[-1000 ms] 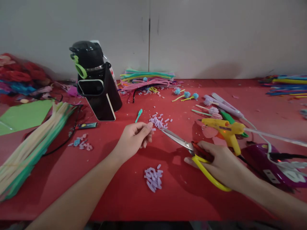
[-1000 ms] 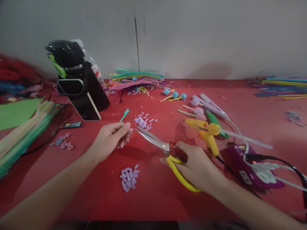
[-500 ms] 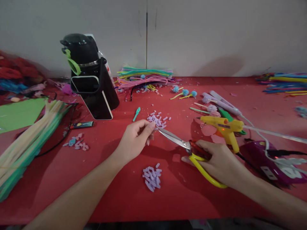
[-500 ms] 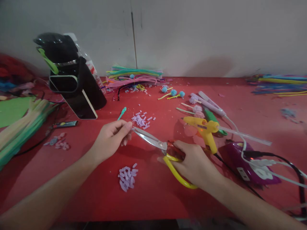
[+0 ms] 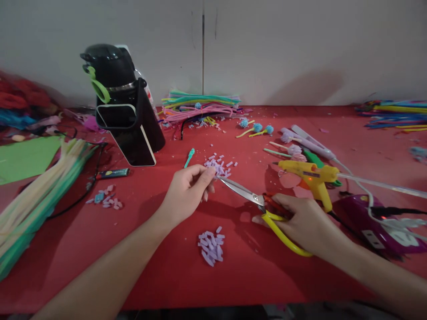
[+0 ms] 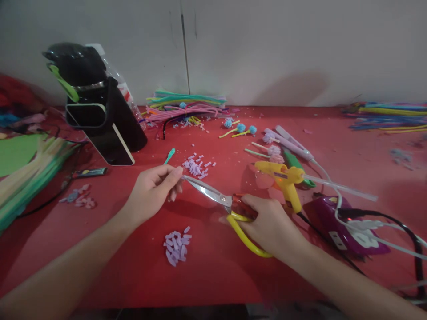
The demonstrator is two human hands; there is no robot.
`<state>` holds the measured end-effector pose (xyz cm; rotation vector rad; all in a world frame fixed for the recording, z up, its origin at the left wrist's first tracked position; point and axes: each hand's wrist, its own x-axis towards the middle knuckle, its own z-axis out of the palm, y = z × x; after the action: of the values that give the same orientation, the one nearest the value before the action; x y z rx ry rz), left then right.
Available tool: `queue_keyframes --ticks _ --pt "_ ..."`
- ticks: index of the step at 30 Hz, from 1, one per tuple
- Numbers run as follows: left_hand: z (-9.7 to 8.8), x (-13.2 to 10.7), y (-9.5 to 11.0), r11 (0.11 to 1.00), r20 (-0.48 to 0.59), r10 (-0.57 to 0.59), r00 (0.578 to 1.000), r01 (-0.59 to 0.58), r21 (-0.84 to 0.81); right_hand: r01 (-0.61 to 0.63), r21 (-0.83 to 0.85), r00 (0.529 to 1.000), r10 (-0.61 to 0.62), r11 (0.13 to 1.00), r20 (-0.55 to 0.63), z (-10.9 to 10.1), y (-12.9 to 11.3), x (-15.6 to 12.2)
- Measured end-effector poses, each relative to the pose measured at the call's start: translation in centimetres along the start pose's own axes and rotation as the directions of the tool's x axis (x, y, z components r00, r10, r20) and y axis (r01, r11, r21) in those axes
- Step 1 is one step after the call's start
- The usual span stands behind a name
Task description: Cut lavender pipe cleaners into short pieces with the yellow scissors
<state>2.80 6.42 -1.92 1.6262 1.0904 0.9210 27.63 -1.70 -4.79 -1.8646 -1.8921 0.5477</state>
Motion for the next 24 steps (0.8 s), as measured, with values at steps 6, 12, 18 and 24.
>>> queue_keyframes --ticks 6,12,18,24 --pt "-0.06 0.01 0.16 1.000 0.006 0.011 1.000 -0.011 0.018 0.013 0.002 1.000 -0.013 1.000 -0.016 0.16 0.02 -0.12" --pt "-0.05 -0.25 0.04 0.996 -0.045 0.054 0.998 -0.051 0.069 0.010 0.007 1.000 -0.010 1.000 -0.012 0.21 -0.32 -0.43" --pt "0.20 -0.38 0.15 0.995 -0.038 0.051 0.998 -0.048 0.085 -0.019 0.013 1.000 0.019 1.000 -0.009 0.22 -0.33 -0.43" --pt "0.25 -0.43 0.21 0.994 -0.037 0.057 0.998 -0.053 0.101 -0.029 0.020 1.000 0.029 0.999 0.003 0.16 -0.60 -0.40"
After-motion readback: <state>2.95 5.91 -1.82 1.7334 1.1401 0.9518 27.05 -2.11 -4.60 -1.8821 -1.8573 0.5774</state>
